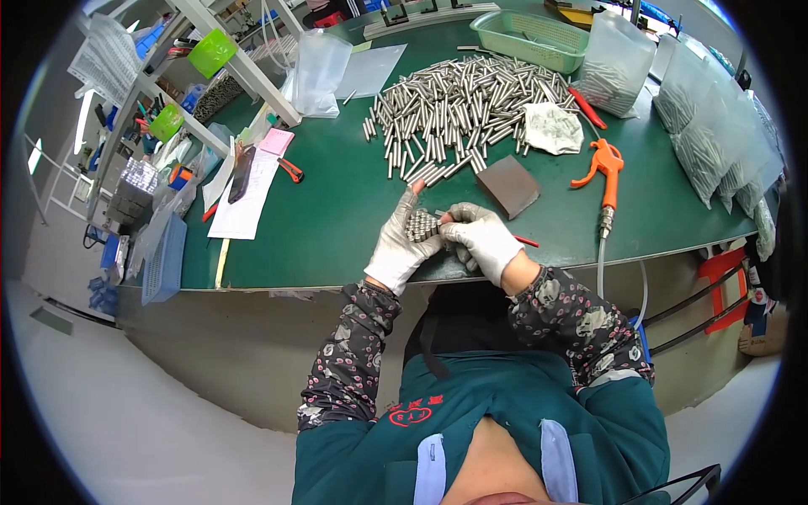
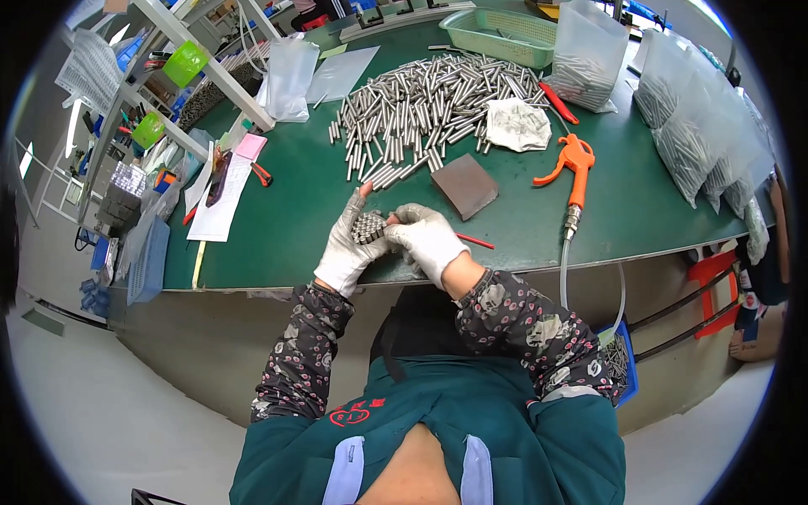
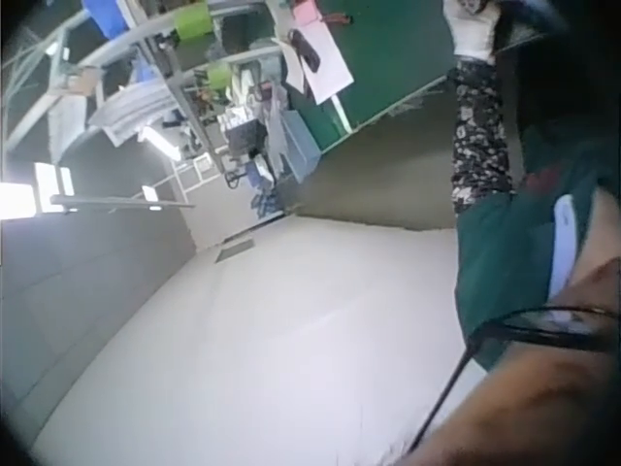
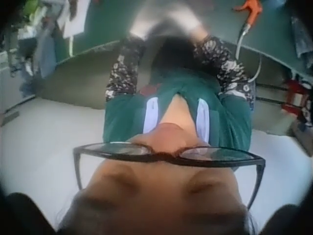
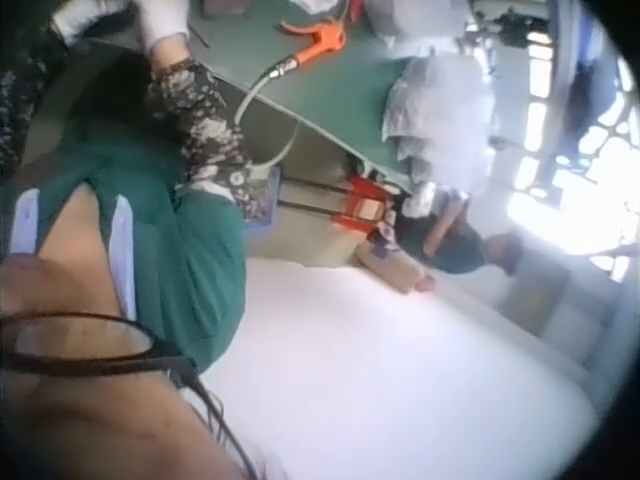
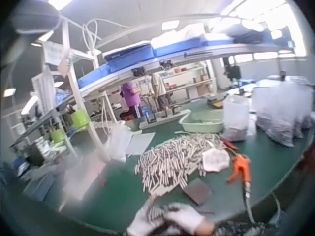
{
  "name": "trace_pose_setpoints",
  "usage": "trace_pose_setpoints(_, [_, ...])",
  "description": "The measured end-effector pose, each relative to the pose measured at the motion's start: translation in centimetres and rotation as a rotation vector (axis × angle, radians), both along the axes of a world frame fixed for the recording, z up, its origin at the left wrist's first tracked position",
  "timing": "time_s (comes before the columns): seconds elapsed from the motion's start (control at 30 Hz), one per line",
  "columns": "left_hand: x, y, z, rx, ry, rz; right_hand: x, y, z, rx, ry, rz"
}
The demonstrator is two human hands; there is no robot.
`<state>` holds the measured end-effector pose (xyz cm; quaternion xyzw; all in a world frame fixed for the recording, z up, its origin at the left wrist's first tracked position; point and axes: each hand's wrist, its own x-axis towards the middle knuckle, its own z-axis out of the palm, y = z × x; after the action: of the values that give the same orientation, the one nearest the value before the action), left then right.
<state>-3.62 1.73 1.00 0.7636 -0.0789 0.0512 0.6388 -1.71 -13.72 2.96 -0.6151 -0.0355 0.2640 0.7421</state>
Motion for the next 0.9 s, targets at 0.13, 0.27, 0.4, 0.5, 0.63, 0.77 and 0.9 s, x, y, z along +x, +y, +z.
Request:
trace_pose_setpoints(0.13, [0.3, 0.1, -0.5, -0.02, -0.015, 0.004, -0.1, 0.2, 0.0, 0.071, 0.083, -0.024])
trace_pose_setpoints(0.27, [0.4, 0.2, -0.8, -0.025, -0.008, 0.007, 0.0, 0.3, 0.0, 0.045, 0.082, -0.019])
trace_pose_setpoints(0.4, [0.7, 0.6, -1.7, 0.037, -0.045, 0.021, -0.1, 0.8, 0.3, 0.06, 0.116, -0.07])
trace_pose_setpoints(0.5, [0.8, 0.4, -2.0, -0.015, -0.066, -0.008, -0.2, 1.1, 0.2, 0.091, 0.129, -0.114])
trace_pose_setpoints(0.63, [0.4, 0.2, -1.1, -0.102, -0.05, -0.064, -0.2, 1.3, 0.3, 0.134, 0.132, -0.166])
trace_pose_setpoints(0.77, [0.4, 0.3, -1.0, -0.115, -0.031, -0.067, -0.1, 1.3, 0.3, 0.137, 0.143, -0.171])
trace_pose_setpoints(0.9, [0.5, 0.4, -1.2, 0.0, -0.081, -0.047, 0.2, 0.8, 0.1, 0.126, 0.143, -0.128])
